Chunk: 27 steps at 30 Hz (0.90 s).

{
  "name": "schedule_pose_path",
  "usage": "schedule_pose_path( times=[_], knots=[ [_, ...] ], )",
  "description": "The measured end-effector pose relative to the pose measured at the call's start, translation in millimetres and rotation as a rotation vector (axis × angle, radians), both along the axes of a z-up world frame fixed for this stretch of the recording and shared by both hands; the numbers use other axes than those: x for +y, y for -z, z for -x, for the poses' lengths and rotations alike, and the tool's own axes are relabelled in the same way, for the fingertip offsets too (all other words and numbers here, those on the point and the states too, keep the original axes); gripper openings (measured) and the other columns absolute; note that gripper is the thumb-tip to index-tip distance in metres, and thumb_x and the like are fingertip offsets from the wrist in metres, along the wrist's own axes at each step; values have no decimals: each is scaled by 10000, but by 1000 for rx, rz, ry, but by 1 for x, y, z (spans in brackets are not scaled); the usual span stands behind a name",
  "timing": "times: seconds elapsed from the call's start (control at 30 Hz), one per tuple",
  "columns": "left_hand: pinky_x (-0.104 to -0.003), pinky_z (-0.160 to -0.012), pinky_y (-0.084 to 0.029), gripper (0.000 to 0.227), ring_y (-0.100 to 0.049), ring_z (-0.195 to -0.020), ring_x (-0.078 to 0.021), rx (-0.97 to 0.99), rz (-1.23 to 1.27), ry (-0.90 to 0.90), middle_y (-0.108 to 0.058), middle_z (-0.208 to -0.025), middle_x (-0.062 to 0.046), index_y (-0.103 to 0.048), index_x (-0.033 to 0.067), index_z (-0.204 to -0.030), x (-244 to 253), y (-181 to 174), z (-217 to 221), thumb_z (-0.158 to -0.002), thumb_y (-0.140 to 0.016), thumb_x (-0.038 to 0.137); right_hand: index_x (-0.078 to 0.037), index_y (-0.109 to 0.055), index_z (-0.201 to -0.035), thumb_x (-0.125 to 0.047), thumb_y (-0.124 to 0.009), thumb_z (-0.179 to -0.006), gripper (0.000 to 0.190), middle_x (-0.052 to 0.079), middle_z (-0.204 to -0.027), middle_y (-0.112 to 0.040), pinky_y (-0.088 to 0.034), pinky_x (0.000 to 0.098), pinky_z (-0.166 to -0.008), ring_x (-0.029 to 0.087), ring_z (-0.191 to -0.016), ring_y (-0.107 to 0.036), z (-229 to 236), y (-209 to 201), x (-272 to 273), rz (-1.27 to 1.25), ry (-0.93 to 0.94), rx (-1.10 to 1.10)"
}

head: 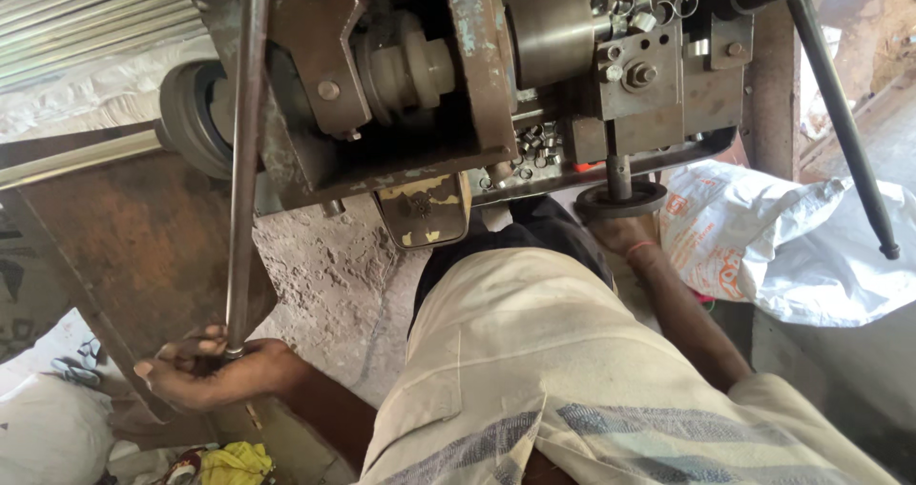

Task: The person operates a manual press machine by repeatedly pulling a lever with the left hand and turning a wheel with the right hand. Small metal parts accumulate in a tray beneath the press as the cycle continues.

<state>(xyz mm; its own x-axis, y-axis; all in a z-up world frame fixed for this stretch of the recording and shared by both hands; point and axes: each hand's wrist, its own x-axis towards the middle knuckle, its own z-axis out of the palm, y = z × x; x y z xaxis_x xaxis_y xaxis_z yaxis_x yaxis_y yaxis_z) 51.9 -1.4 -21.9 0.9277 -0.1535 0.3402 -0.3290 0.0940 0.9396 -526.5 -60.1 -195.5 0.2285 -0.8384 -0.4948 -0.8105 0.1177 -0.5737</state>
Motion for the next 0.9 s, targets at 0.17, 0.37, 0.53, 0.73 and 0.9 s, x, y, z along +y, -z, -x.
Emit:
schedule_pose_path(
  times=[0.17,0.37,0.53,0.73,0.9],
  knots=[
    [-202,-639,-504,428,-588,-832,-111,-266,-184,75,-573,-1202,-73,-599,60,-1452,7,10,-5,-1127,-492,317,-53,-714,-1124,-167,-573,-897,291,95,-955,-779,-570,364,-815,211,-874,-716,-3,-70,1,-396,878,-659],
    [-289,-867,-598,439,-558,-1169,-201,-921,-654,-57,-489,-1382,-90,-372,78,-1566,4,-4,15,-1157,-528,95,15,-725,-964,-247,-737,-895,271,134,-918,-722,-523,371,-726,228,-852,-665,-7,-61,-12,241,178,177],
    [-215,-728,-565,384,-564,-1075,-175,-764,-539,6,-504,-1378,-111,-443,82,-1523,1,-1,11,-1144,-504,81,9,-680,-987,-437,-613,-1020,453,85,-830,-673,-523,332,-618,159,-671,-631,-37,-67,11,-286,972,-490],
    [-204,-599,-516,362,-546,-798,-111,-645,-400,103,-523,-1239,-69,-473,83,-1514,8,10,-6,-1155,-474,120,17,-751,-1048,-681,-403,-1043,779,87,-718,-659,-511,319,-508,145,-570,-593,-13,-82,-2,30,1161,-336],
    [-192,-598,-541,356,-570,-864,-133,-764,-515,79,-498,-1225,-83,-445,84,-1519,13,7,-8,-1166,-459,132,82,-725,-915,-712,-363,-1046,882,82,-699,-679,-572,306,-521,145,-574,-644,-6,-54,-4,42,1223,-310]
  ],
)
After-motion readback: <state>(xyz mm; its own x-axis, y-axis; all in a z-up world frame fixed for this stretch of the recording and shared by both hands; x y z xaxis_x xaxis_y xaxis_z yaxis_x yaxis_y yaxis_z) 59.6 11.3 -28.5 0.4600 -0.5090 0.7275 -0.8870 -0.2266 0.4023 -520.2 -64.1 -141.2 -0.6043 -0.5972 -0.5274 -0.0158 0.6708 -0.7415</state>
